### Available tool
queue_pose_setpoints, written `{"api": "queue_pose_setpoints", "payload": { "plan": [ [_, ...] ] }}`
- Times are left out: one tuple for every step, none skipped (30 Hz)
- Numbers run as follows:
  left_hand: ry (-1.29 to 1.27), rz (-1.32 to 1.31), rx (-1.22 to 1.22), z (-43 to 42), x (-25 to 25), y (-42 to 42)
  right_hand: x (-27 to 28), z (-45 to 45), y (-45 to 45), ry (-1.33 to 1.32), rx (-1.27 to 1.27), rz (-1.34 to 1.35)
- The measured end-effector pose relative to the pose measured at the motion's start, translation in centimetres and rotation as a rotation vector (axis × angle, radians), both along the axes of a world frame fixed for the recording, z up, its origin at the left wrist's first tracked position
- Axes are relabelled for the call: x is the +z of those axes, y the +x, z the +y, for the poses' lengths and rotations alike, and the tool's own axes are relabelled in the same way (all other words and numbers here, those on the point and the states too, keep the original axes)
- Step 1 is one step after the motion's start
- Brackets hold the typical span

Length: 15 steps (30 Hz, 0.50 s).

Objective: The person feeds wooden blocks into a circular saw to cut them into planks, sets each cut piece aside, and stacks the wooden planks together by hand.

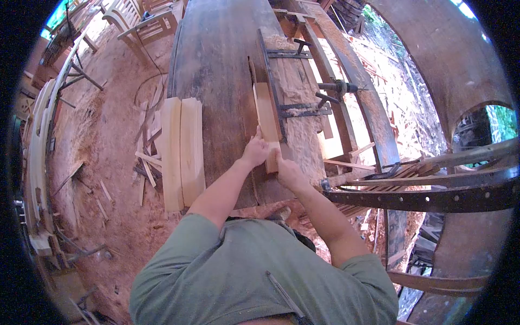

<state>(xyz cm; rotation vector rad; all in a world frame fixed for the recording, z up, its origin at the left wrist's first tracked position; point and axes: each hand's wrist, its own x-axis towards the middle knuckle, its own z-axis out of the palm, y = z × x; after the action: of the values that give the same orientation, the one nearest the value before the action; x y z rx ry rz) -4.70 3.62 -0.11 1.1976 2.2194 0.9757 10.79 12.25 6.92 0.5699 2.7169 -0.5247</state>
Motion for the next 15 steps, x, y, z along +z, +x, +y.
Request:
{"api": "queue_pose_setpoints", "payload": {
  "plan": [
    [-0.005, -0.037, -0.006, -0.1, 0.5, -0.2, -0.2, 0.1, -0.1, -0.003, -0.003, 0.000],
    [-0.006, -0.036, -0.008, -0.3, 1.0, 0.0, -0.4, 0.4, -0.3, 0.012, 0.023, 0.037],
    [0.040, -0.141, 0.050, -0.7, 1.4, 0.6, -0.7, 0.7, -0.5, 0.027, 0.051, 0.073],
    [0.087, -0.246, 0.109, -0.9, 1.2, 1.2, -1.5, 1.2, -0.6, 0.029, 0.052, 0.073],
    [0.087, -0.247, 0.110, -1.4, 1.0, 2.0, -2.4, 1.6, -0.8, 0.010, 0.044, 0.117],
    [0.070, -0.173, 0.074, -1.9, 0.1, 3.0, -3.0, 1.9, -0.9, -0.009, 0.037, 0.159],
    [0.051, -0.100, 0.038, -2.4, -0.1, 3.6, -2.1, 1.6, -1.4, -0.011, 0.039, 0.158],
    [0.048, -0.101, 0.040, -2.8, -0.4, 3.9, -1.1, 1.5, -1.9, -0.020, 0.005, 0.123],
    [0.088, -0.085, 0.002, -3.3, -0.3, 4.1, -0.4, 1.4, -2.4, -0.029, -0.030, 0.087],
    [0.130, -0.068, -0.038, -3.5, -0.1, 4.2, -0.8, 1.6, -2.7, -0.031, -0.030, 0.086],
    [0.129, -0.069, -0.038, -3.5, 0.0, 3.9, -1.3, 2.0, -2.9, -0.048, -0.018, 0.110],
    [0.150, -0.056, -0.019, -3.2, -0.4, 3.5, -1.0, 2.1, -3.2, -0.062, -0.005, 0.134],
    [0.173, -0.043, 0.002, -2.8, -0.8, 3.1, -0.7, 2.1, -3.4, -0.061, -0.004, 0.132],
    [0.175, -0.044, 0.005, -2.4, -1.2, 2.7, -0.5, 2.1, -3.7, -0.067, -0.057, 0.129],
    [0.156, -0.037, 0.001, -2.2, -1.2, 2.2, -0.1, 2.0, -4.2, -0.074, -0.108, 0.126]
  ]
}}
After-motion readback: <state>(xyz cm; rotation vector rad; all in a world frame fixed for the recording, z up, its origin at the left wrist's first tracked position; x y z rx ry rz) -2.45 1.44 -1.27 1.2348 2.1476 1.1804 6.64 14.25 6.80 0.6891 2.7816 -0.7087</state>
